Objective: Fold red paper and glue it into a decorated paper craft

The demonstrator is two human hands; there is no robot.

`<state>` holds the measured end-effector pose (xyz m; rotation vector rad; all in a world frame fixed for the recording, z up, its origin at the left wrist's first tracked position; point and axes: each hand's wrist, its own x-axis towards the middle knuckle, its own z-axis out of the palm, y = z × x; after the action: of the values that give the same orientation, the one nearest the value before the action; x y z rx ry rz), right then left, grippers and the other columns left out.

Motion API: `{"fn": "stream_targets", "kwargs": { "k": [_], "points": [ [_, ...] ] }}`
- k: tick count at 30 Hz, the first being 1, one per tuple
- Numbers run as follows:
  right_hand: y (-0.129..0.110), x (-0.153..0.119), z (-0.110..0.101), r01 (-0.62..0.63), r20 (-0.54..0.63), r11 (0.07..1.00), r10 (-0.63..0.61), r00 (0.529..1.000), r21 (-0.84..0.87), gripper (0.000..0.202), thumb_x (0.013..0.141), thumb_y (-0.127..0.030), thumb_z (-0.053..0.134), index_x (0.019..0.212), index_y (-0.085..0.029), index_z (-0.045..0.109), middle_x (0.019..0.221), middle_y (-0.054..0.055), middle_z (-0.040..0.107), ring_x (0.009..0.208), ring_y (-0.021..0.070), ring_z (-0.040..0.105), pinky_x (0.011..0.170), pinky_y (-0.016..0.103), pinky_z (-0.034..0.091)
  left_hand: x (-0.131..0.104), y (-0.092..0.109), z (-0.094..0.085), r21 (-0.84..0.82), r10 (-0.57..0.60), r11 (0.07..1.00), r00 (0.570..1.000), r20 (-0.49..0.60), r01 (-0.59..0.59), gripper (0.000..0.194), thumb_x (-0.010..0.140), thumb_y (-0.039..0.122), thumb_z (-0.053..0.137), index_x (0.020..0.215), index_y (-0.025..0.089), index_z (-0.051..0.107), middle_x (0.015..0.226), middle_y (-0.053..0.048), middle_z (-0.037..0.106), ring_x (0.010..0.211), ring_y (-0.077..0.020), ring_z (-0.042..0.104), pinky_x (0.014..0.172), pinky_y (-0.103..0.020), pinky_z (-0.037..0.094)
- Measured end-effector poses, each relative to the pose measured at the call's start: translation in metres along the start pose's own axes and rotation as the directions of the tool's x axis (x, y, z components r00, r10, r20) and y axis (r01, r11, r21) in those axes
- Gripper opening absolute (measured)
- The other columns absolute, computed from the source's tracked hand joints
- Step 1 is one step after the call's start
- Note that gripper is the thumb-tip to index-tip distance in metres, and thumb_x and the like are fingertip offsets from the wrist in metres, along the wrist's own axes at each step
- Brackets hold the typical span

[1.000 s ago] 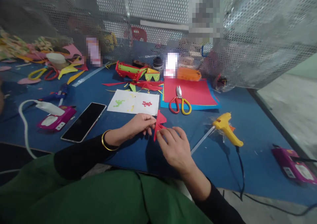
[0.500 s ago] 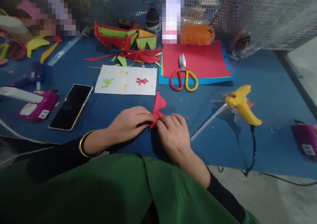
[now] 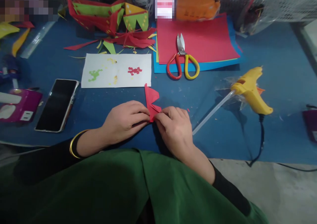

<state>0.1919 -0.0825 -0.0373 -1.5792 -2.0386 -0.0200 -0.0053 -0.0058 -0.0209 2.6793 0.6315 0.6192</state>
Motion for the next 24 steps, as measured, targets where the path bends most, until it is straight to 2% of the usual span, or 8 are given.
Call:
{"fn": "stream_targets", "kwargs": {
  "k": [3,9,16,24],
  "points": [
    [-0.0002,0.0008,-0.0008,0.001,0.008,1.000,-0.001,1.000,0.000,0.016,0.099,-0.022,0.061,0.090,-0.022,0.075,0.085,0.003,0.071,0.075,0.0163,0.057,0.071,0.032,0.038,0.0003,0.0014,0.0005,-0.024,-0.023,0.999,1.000,-0.021,0.023,0.017,0.097,0.018,0.060,0.091,0.016,0.075,0.097,-0.006,0.076,0.093,-0.0222,0.068,0.081,-0.035,0.055],
    [-0.0014,0.0023,-0.0008,-0.024,0.008,0.999,0.024,1.000,0.027,0.017,0.099,-0.022,0.062,0.090,-0.020,0.075,0.085,0.004,0.070,0.075,0.0167,0.058,0.070,0.033,0.038,0.0006,0.0016,0.0024,-0.145,-0.145,0.980,0.989,-0.030,0.139,0.010,0.091,0.013,0.066,0.087,0.017,0.075,0.094,-0.004,0.076,0.093,-0.0216,0.068,0.084,-0.035,0.055],
    [-0.0001,0.0020,-0.0007,-0.037,0.025,0.997,0.035,0.999,0.073,0.016,0.098,-0.025,0.064,0.088,-0.020,0.075,0.084,0.004,0.070,0.074,0.0169,0.059,0.071,0.034,0.037,0.0010,-0.0005,0.0023,-0.181,-0.144,0.974,0.989,-0.012,0.140,0.008,0.092,0.013,0.067,0.089,0.017,0.074,0.096,-0.005,0.077,0.097,-0.0217,0.068,0.088,-0.037,0.054],
    [-0.0040,0.0043,-0.0010,-0.116,0.058,0.990,0.111,0.992,0.081,0.010,0.094,-0.019,0.067,0.086,-0.016,0.071,0.083,0.004,0.067,0.076,0.0184,0.058,0.072,0.034,0.036,0.0015,0.0007,0.0038,-0.205,-0.184,0.964,0.982,-0.046,0.171,0.002,0.088,0.014,0.074,0.086,0.015,0.073,0.094,-0.006,0.076,0.094,-0.0216,0.067,0.086,-0.036,0.053]
  ]
}}
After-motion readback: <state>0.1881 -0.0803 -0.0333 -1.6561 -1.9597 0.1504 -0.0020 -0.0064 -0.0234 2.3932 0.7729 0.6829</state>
